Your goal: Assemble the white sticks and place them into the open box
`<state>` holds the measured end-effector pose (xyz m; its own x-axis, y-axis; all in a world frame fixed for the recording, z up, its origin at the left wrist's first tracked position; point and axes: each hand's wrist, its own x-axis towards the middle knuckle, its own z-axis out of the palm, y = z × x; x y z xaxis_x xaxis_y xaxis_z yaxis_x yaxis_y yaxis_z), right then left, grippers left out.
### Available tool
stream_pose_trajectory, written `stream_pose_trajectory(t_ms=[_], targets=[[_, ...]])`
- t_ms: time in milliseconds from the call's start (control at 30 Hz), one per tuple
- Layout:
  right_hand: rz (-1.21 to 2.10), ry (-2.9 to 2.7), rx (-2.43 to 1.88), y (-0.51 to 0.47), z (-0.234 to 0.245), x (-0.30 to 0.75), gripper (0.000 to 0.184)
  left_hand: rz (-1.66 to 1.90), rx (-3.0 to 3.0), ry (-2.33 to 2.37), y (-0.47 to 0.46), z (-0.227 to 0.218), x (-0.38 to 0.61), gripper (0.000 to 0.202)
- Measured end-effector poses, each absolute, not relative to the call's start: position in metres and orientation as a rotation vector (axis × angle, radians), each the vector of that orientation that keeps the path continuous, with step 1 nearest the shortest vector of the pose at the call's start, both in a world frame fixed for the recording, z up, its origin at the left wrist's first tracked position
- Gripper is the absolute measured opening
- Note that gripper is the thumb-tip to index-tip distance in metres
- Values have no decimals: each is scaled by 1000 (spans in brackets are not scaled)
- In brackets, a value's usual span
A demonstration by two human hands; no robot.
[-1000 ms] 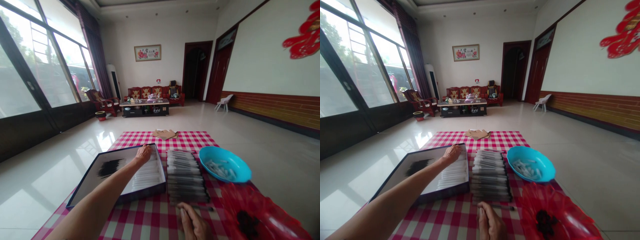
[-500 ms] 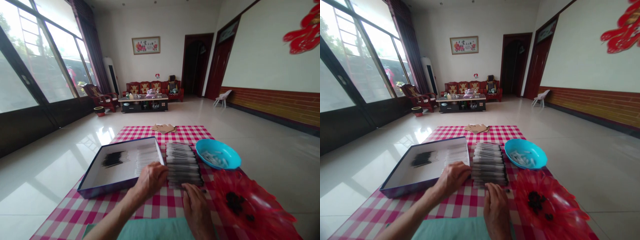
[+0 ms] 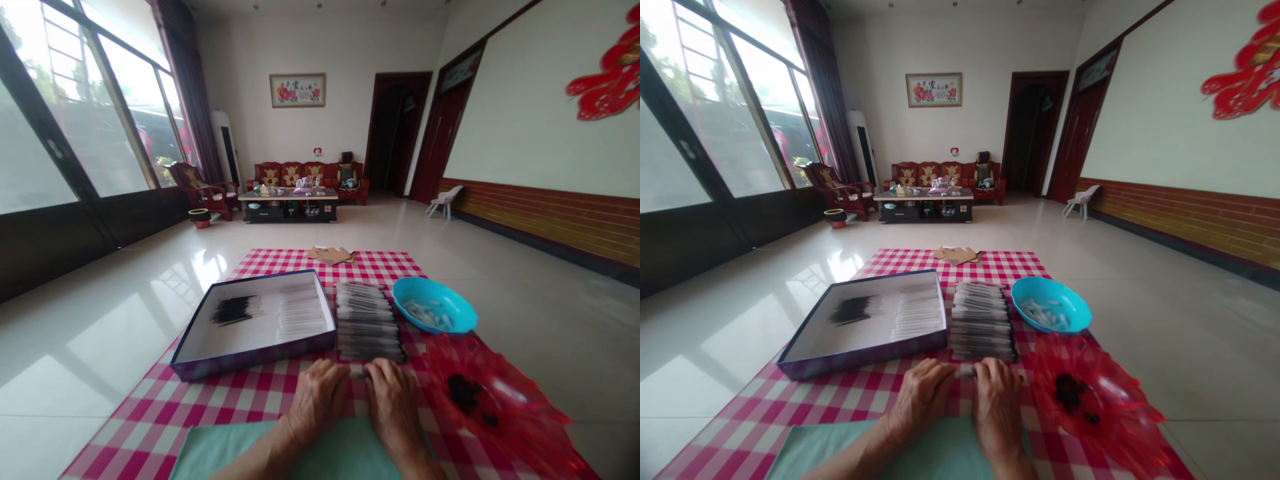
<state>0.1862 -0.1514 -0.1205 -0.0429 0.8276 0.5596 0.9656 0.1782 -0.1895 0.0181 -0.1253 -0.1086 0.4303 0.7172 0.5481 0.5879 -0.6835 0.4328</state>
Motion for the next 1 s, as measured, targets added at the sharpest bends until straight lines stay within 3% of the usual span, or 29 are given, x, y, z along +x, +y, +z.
stream_pose_trajectory(t_ms=[200, 367, 567, 700, 1000], targets=[[-321, -1837, -1599, -151, -120, 180, 23, 1321, 2346, 1186, -118, -109, 13, 26], [-283, -1855, -1479, -151, -120, 176, 25, 1220, 2511, 1082, -121, -101, 13, 35], [-271, -1808, -1395, -151, -116, 173, 21, 998, 2592, 1089, -120, -99, 13, 24], [-224, -1509, -1379, -148, -114, 174, 42, 1181, 2449, 1122, -115, -107, 11, 19], [675, -853, -1329, -152, -109, 181, 49, 1253, 2413, 1104, -117, -107, 9, 17]])
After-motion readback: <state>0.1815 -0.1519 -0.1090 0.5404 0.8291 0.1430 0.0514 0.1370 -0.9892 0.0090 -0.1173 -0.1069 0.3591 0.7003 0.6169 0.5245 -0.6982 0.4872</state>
